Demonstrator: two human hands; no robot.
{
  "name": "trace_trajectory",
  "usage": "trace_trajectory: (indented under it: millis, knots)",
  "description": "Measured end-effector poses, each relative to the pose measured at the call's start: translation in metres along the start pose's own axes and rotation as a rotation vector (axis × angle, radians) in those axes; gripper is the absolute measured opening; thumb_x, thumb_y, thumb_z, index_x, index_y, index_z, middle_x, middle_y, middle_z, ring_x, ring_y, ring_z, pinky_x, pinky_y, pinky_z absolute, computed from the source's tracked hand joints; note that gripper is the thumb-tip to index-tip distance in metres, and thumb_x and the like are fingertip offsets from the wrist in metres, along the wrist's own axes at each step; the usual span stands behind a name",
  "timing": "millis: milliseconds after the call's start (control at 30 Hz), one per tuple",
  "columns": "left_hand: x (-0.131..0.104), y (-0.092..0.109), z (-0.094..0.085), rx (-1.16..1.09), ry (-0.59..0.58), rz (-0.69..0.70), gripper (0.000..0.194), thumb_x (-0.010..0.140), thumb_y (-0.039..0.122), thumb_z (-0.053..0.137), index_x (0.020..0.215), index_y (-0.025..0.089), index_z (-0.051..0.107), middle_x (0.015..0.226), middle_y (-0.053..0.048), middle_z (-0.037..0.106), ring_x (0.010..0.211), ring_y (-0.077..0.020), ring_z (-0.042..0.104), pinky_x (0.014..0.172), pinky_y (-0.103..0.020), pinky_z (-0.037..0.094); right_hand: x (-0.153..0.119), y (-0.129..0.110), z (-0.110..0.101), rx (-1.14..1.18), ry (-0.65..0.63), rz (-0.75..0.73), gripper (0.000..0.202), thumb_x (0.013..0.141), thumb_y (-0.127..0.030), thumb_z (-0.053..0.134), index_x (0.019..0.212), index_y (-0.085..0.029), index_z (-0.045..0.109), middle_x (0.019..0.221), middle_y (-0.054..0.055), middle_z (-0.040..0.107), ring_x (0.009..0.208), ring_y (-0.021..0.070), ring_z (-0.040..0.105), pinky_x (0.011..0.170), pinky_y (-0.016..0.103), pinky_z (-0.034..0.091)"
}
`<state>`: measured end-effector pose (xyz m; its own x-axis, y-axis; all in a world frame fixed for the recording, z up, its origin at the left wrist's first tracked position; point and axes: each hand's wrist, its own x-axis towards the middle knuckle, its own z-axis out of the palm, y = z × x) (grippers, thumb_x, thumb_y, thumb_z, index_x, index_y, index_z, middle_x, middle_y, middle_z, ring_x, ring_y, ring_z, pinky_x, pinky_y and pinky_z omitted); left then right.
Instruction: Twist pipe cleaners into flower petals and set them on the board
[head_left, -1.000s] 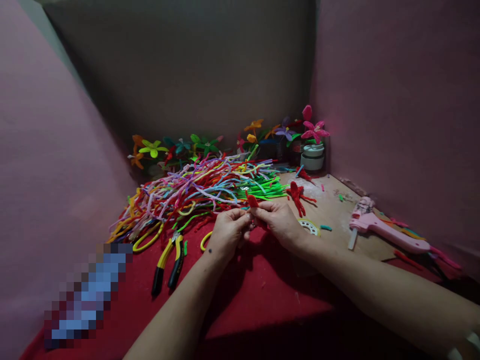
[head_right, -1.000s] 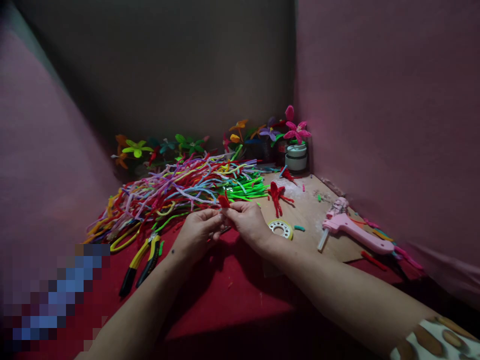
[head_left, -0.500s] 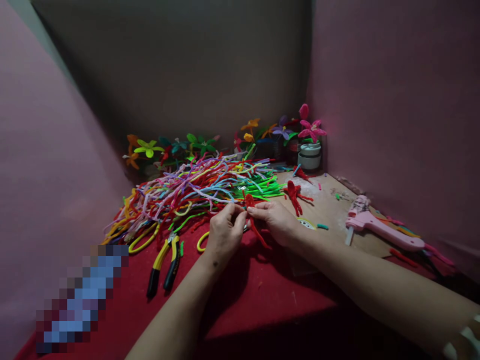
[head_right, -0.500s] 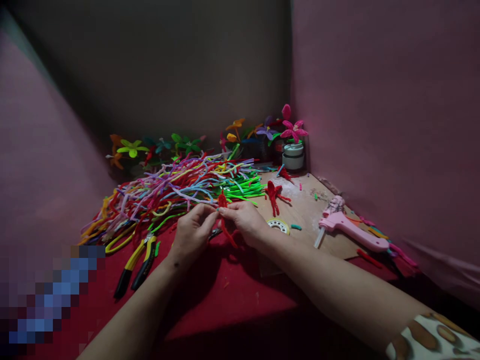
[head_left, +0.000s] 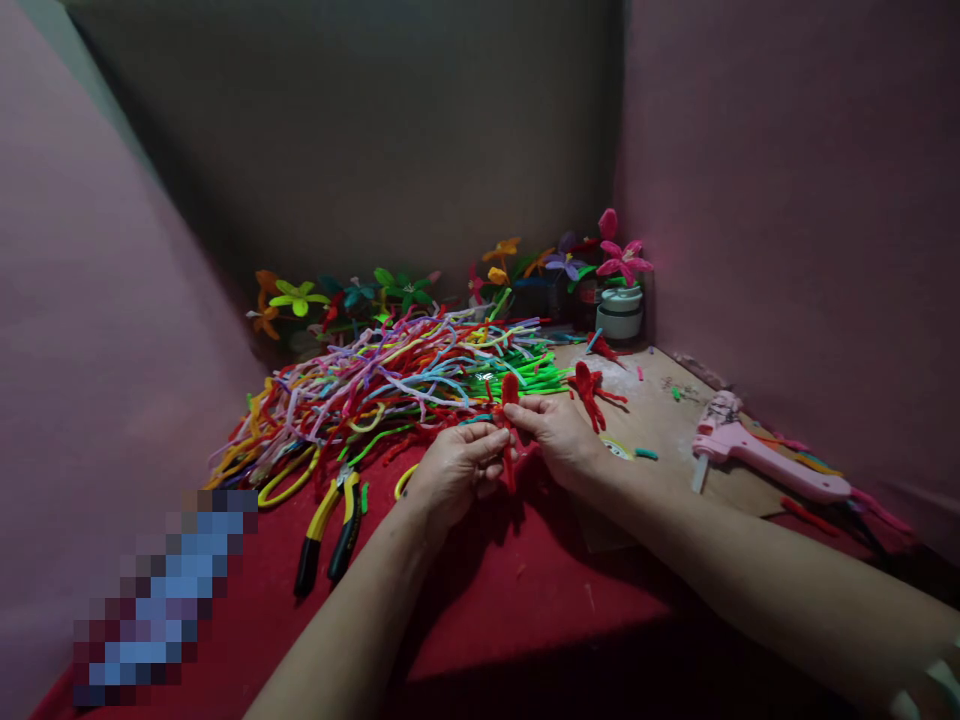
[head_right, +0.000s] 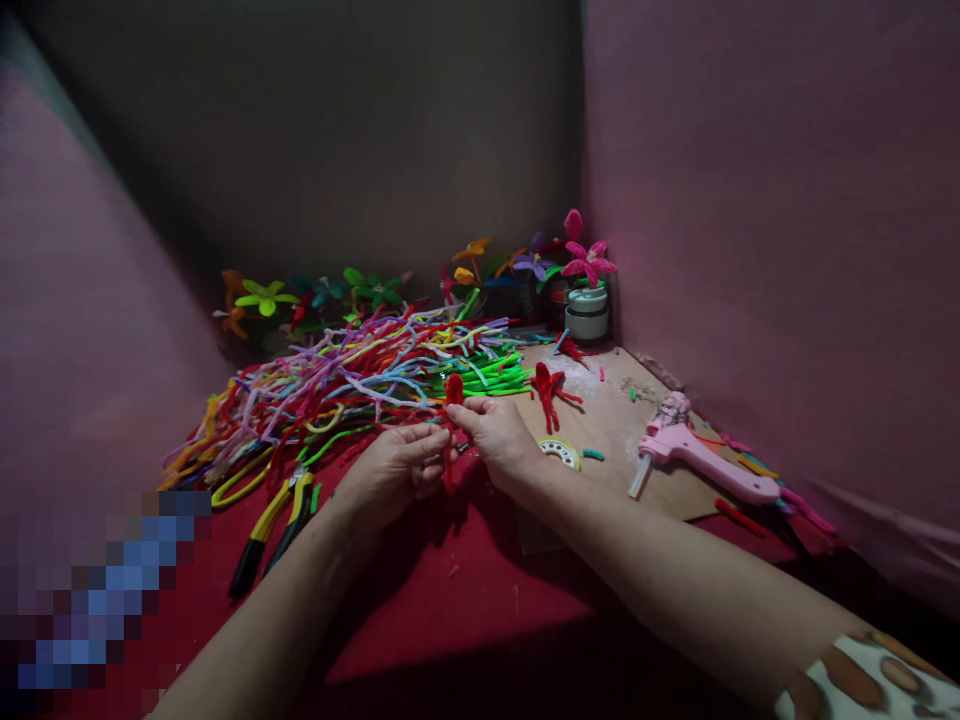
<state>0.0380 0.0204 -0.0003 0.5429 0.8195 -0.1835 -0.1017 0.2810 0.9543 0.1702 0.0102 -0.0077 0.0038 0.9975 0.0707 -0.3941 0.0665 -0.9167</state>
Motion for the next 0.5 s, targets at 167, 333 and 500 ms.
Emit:
trace_trajectory:
  millis: [167, 333, 500]
  knots:
    - [0.001, -0.004, 0.006, 0.146, 0.033, -0.022, 0.024, 0.066, 0.034, 0.065, 0.064, 0.014, 0.052, 0.049, 0.005, 0.045, 0.035, -0.0024, 0.031, 0.036, -0.017, 0.020, 0.000, 0.007, 0.000, -0.086, 0.025, -0.030, 0.021, 0.063, -0.031, 0.063, 0.053, -0.014, 0.054, 0.049, -0.002, 0.053, 0.042, 0.0088, 0.045, 0.044, 0.023, 0.034]
    - [-0.001, -0.004, 0.011, 0.250, -0.012, 0.081, 0.025, 0.068, 0.033, 0.063, 0.061, 0.015, 0.048, 0.047, 0.006, 0.042, 0.037, -0.0022, 0.030, 0.037, -0.017, 0.019, 0.006, 0.007, -0.007, -0.186, 0.143, -0.116, 0.025, 0.065, -0.035, 0.061, 0.054, -0.015, 0.051, 0.048, -0.003, 0.047, 0.044, 0.0069, 0.036, 0.044, 0.023, 0.026]
    - [-0.003, -0.006, 0.013, 0.158, -0.042, -0.116, 0.028, 0.069, 0.037, 0.060, 0.064, 0.019, 0.040, 0.043, 0.009, 0.039, 0.030, -0.0023, 0.019, 0.031, -0.017, 0.012, 0.008, 0.004, -0.009, -0.308, 0.170, -0.130, 0.026, 0.067, -0.034, 0.059, 0.053, -0.015, 0.047, 0.047, -0.005, 0.040, 0.044, 0.0060, 0.030, 0.044, 0.023, 0.022]
